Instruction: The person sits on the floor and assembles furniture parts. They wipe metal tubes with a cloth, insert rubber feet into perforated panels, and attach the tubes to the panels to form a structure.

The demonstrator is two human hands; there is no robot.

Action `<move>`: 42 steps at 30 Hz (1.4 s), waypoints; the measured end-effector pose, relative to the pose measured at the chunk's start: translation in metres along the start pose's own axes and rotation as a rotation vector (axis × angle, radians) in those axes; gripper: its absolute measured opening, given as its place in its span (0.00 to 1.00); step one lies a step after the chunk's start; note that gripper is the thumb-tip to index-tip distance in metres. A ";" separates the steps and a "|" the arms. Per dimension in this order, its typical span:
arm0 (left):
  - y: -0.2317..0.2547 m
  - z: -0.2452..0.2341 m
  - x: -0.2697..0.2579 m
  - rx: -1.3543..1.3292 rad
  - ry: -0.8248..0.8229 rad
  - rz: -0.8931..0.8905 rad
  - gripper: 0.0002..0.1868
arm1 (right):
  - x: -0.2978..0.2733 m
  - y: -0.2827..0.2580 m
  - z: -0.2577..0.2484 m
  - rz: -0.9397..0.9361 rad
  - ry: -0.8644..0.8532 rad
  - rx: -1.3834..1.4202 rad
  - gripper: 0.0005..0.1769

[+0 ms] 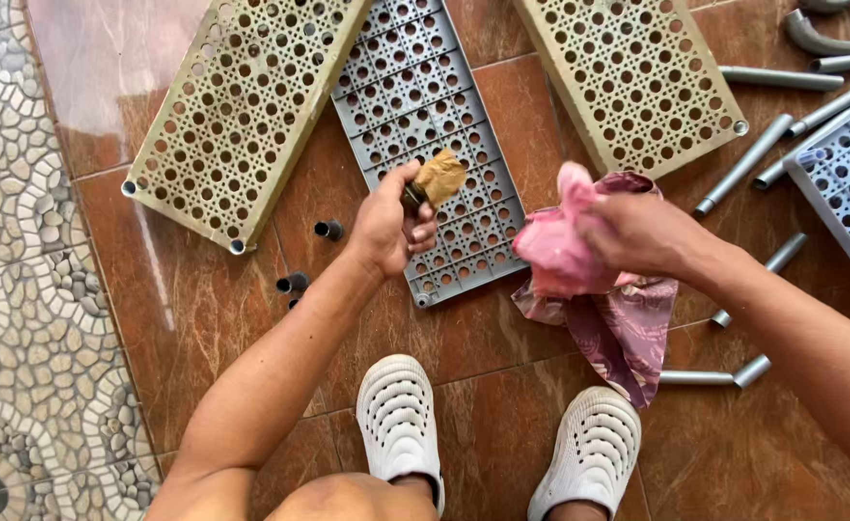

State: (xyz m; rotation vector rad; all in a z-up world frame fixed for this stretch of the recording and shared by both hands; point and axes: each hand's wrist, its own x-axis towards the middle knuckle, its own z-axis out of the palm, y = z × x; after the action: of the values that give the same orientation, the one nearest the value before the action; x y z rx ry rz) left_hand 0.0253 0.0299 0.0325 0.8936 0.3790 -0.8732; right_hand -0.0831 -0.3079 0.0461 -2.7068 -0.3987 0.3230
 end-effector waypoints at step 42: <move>-0.080 0.093 -0.060 1.480 -0.332 0.232 0.27 | -0.065 -0.111 0.049 0.577 0.267 1.137 0.25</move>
State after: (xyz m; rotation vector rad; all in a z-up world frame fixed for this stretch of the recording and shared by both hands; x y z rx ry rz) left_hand -0.0799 -0.0411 0.0832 2.0303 -0.7931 -1.0033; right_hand -0.1824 -0.2137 0.0578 -1.6303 0.5242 0.2239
